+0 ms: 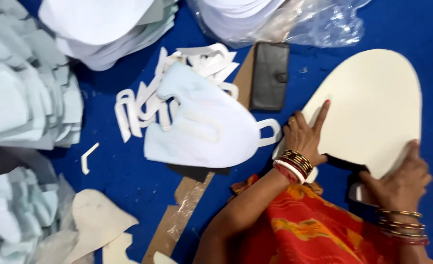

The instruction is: The person picks up cut foam shoe-upper pieces one at a time from a blue work table, aligns them by hand, and stacks matching pieces into piles, occasionally lifting a plain foam piece to place on top of a stack.

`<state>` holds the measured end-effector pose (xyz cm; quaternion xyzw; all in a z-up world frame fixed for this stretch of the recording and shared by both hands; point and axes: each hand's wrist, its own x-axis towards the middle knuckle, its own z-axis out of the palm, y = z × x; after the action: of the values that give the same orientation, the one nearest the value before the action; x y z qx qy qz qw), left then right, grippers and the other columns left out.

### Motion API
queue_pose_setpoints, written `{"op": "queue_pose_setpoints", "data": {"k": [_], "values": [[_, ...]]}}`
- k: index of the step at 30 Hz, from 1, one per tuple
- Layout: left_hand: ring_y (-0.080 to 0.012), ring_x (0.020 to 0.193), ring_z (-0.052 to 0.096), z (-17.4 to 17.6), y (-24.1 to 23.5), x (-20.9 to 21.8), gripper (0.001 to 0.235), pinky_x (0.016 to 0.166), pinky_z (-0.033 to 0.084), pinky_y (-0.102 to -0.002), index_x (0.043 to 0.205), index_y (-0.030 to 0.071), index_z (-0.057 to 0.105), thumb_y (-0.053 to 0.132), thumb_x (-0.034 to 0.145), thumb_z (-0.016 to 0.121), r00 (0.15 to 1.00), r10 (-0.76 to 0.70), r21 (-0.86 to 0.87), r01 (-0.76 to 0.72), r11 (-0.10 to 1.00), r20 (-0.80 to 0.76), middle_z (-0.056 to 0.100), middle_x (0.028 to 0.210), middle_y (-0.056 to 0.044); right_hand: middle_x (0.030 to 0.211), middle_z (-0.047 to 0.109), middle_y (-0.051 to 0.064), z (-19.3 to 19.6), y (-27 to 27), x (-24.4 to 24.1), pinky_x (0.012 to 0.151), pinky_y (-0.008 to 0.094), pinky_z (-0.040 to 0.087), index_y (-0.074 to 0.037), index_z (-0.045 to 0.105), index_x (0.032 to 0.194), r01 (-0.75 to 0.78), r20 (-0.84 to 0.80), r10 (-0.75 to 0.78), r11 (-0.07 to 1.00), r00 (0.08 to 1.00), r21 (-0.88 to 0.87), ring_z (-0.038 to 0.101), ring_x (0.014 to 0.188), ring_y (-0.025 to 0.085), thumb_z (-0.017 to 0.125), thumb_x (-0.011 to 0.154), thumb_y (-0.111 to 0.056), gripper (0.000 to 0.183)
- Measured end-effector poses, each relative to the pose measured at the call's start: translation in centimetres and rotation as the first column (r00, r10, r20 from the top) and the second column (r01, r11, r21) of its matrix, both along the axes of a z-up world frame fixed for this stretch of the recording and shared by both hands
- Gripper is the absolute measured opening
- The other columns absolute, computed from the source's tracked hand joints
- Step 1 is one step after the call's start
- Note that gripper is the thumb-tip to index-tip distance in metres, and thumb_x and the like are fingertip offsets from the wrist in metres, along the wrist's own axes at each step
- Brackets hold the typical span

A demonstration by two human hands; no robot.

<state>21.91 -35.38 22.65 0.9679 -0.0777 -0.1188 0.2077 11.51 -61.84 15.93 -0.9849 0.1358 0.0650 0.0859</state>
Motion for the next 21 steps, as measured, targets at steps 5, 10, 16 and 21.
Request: {"op": "queue_pose_setpoints", "data": {"k": [5, 10, 16, 21], "values": [[-0.0579, 0.123, 0.042, 2.9, 6.1, -2.1, 0.134, 0.093, 0.040, -0.065, 0.155, 0.019, 0.020, 0.058, 0.055, 0.099, 0.995, 0.004, -0.304, 0.026, 0.952, 0.100, 0.039, 0.138, -0.043, 0.157, 0.028, 0.039, -2.9, -2.1, 0.1, 0.093, 0.074, 0.038, -0.008, 0.001, 0.180, 0.016, -0.005, -0.016, 0.999, 1.000, -0.039, 0.035, 0.141, 0.055, 0.093, 0.057, -0.051, 0.159], [-0.0262, 0.104, 0.061, 3.6, 15.3, -4.7, 0.035, 0.091, 0.052, -0.038, 0.109, 0.007, 0.068, 0.021, 0.082, 0.083, 0.960, 0.162, -0.081, -0.184, 0.979, -0.228, 0.067, 0.110, -0.010, 0.148, 0.042, 0.036, 11.8, 7.1, 2.0, 0.105, 0.063, 0.042, 0.000, 0.030, 0.164, 0.002, 0.190, -0.053, 0.967, 0.980, 0.255, 0.045, 0.136, 0.049, 0.079, 0.086, -0.036, 0.099], [-0.0307, 0.098, 0.060, 1.9, 18.4, -7.9, 0.036, 0.087, 0.051, -0.041, 0.099, 0.005, 0.069, 0.014, 0.070, 0.087, 1.000, -0.018, -0.040, 0.018, 0.999, -0.014, 0.064, 0.100, -0.013, 0.133, 0.062, 0.019, 14.8, 19.2, 3.3, 0.108, 0.047, 0.047, -0.007, 0.068, 0.121, -0.510, 0.500, 0.309, 0.792, 0.809, 0.336, 0.056, 0.130, 0.037, 0.074, 0.087, -0.014, 0.035], [-0.0305, 0.100, 0.061, 0.1, 20.1, -8.2, 0.026, 0.088, 0.053, -0.040, 0.103, 0.006, 0.071, 0.013, 0.080, 0.081, 0.997, -0.080, -0.117, 0.082, 0.990, 0.019, 0.065, 0.102, -0.011, 0.121, 0.066, 0.010, 11.6, 24.5, 2.6, 0.100, 0.046, 0.046, -0.009, 0.072, 0.109, -0.636, 0.328, 0.546, 0.632, 0.771, 0.443, 0.057, 0.121, 0.032, 0.072, 0.084, -0.016, 0.026]]}}
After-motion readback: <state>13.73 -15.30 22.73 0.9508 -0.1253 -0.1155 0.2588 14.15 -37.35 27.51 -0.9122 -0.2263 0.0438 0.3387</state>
